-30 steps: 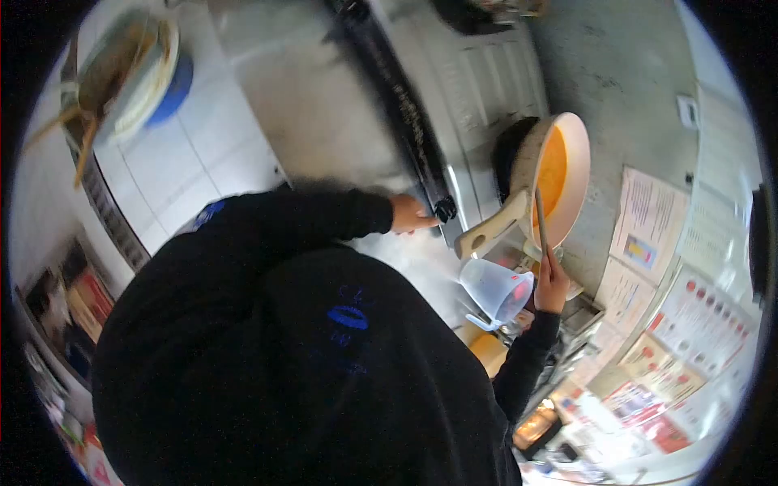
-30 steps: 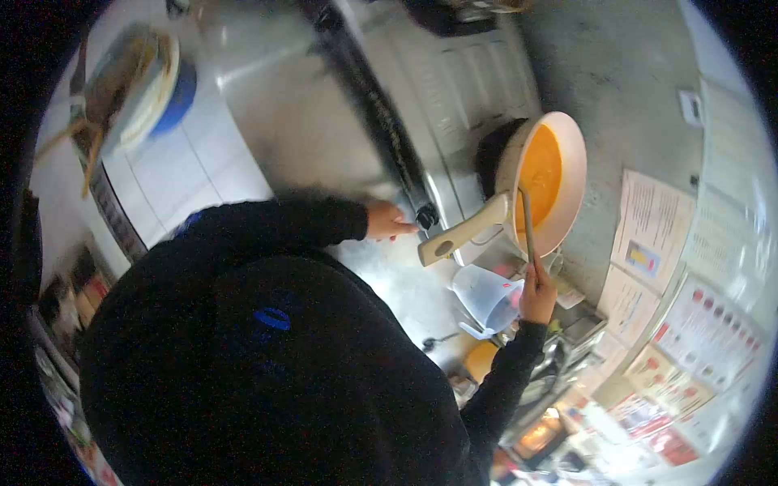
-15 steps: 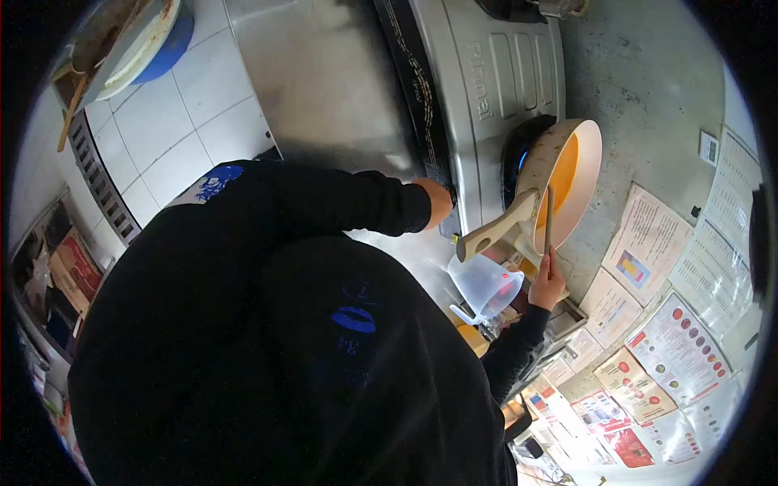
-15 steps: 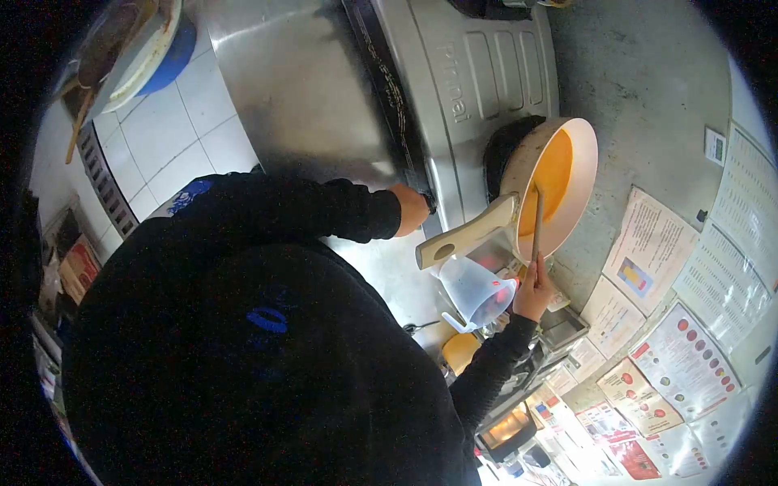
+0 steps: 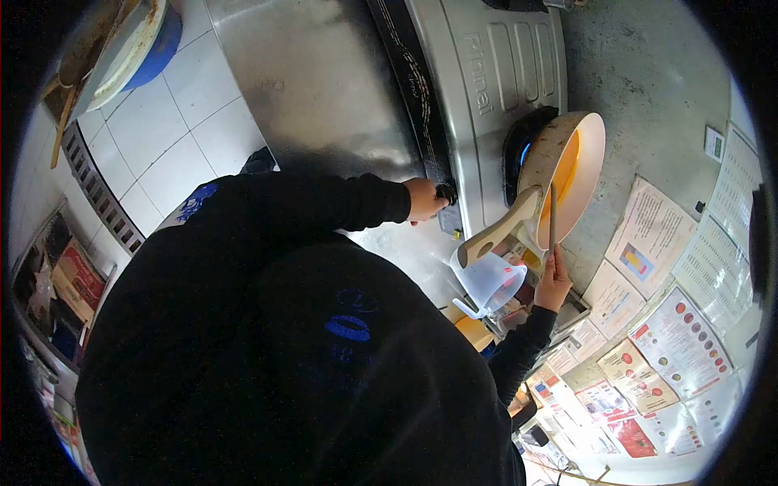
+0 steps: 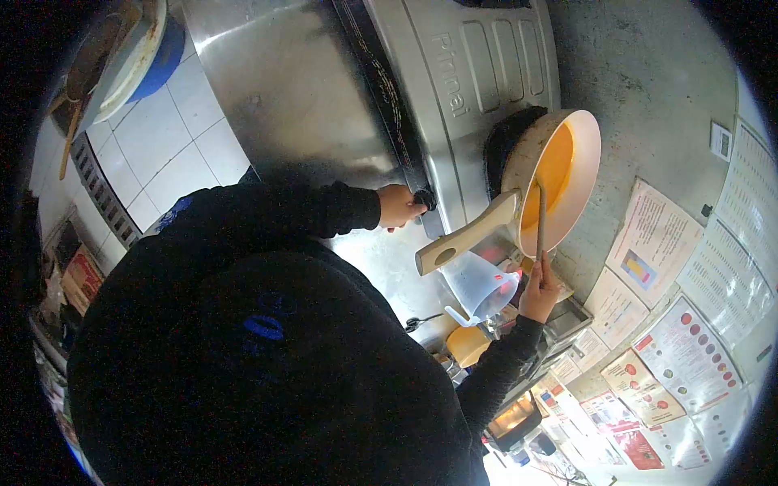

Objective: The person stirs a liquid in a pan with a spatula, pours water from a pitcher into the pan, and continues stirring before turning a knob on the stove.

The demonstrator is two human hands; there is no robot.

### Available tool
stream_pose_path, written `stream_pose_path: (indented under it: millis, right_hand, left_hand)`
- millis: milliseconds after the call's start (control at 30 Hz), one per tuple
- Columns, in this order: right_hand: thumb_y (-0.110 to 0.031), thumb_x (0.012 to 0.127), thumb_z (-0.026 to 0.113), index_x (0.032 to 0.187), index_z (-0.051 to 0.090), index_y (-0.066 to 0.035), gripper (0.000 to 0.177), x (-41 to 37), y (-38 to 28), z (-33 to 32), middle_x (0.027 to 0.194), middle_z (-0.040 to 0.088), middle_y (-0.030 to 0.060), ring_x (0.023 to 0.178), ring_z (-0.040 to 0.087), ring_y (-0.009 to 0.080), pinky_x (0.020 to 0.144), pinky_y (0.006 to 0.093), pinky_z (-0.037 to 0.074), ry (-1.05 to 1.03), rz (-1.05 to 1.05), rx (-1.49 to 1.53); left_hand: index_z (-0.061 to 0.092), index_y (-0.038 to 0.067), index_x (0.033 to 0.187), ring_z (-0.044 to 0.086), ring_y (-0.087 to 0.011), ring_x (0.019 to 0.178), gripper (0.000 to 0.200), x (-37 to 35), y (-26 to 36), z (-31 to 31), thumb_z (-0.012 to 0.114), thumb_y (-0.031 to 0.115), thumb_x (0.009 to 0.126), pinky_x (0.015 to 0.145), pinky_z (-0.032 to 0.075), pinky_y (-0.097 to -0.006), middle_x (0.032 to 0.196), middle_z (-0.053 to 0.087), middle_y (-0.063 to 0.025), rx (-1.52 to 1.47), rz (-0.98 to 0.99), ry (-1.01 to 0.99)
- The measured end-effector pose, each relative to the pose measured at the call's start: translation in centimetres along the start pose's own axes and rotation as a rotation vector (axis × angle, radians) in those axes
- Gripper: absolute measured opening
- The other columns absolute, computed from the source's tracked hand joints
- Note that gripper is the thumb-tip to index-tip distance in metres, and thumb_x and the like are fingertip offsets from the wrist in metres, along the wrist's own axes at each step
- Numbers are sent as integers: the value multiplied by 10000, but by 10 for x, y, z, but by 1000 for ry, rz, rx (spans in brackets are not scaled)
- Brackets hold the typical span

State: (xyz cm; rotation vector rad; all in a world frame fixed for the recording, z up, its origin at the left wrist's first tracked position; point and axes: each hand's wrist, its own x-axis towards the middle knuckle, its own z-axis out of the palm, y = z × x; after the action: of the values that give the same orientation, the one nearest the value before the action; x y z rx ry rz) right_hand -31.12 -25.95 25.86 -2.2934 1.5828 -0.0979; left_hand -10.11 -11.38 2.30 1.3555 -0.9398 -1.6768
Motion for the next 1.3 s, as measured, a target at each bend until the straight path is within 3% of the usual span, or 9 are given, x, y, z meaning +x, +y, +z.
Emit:
stream_pose_path:
  millis: [67, 400, 600, 767, 867, 967, 1000, 1067, 1300]
  right_hand:
    - [-213, 927, 542, 1236, 547, -39, 354, 3, 16, 7, 765, 524, -77, 543, 315, 6, 460, 185, 241, 44, -76, 51]
    - [-225, 929, 542, 1246, 537, -38, 369, -3, 14, 12, 686, 483, -80, 524, 301, 0, 444, 180, 221, 19, -20, 87]
    - [-222, 937, 523, 1236, 540, -22, 360, 7, 14, 24, 762, 577, -24, 623, 454, 36, 552, 211, 380, 68, -62, 44]
    - [-226, 936, 511, 1213, 554, -11, 353, -4, -19, 10, 994, 669, 78, 888, 587, 106, 790, 247, 446, -30, -37, -102]
    - [-221, 930, 505, 1202, 553, 6, 356, -32, -25, -16, 1032, 664, 131, 926, 597, 113, 788, 260, 450, -97, -57, -191]
    - [-236, 909, 528, 1211, 566, -77, 344, -32, -13, -37, 942, 672, 172, 859, 643, 159, 733, 312, 485, -105, 97, -311]
    - [-235, 895, 540, 1194, 583, -113, 326, -24, 21, -32, 835, 667, 178, 742, 660, 201, 679, 329, 489, -22, -35, -312]
    - [-239, 887, 539, 1177, 594, -124, 317, -11, 26, -17, 806, 649, 197, 709, 651, 283, 664, 342, 486, 11, 3, -172]
    - [-245, 866, 545, 1155, 604, -119, 321, -33, -29, -48, 839, 634, 214, 770, 624, 352, 692, 365, 485, -144, 74, -215]
  left_hand:
    - [642, 5, 804, 546, -139, 396, 460, 0, 0, 4, 461, 414, 913, 408, 450, -288, 533, 550, -41, -273, -136, -61]
    - [610, 20, 698, 578, -153, 435, 561, 3, 1, -5, 473, 537, 867, 433, 470, -293, 537, 557, -45, -144, -64, -94]
    - [616, 19, 720, 603, -160, 508, 651, -20, -2, -31, 494, 654, 798, 447, 483, -293, 588, 571, -65, 62, -146, -285]
    - [629, -4, 856, 592, -164, 498, 649, -58, -29, -63, 461, 622, 843, 449, 471, -303, 581, 557, -64, -16, -148, -268]
    - [613, 16, 807, 563, -144, 480, 558, -84, -35, -94, 466, 549, 879, 436, 430, -277, 614, 561, -63, -56, -138, -180]
    - [581, 44, 827, 524, -111, 470, 429, -100, -38, -116, 505, 460, 898, 431, 401, -249, 617, 536, -24, -190, -197, -82]
    - [579, 49, 849, 519, -106, 474, 405, -101, -33, -122, 508, 444, 901, 431, 398, -246, 621, 531, -17, -177, -206, -85]
    - [574, 58, 891, 508, -96, 482, 360, -102, -22, -129, 515, 413, 908, 431, 390, -239, 628, 521, -3, -158, -226, -89]
    - [593, 73, 1009, 497, -88, 504, 344, -106, -14, -147, 479, 388, 931, 447, 382, -227, 639, 518, 7, -120, -202, -84]
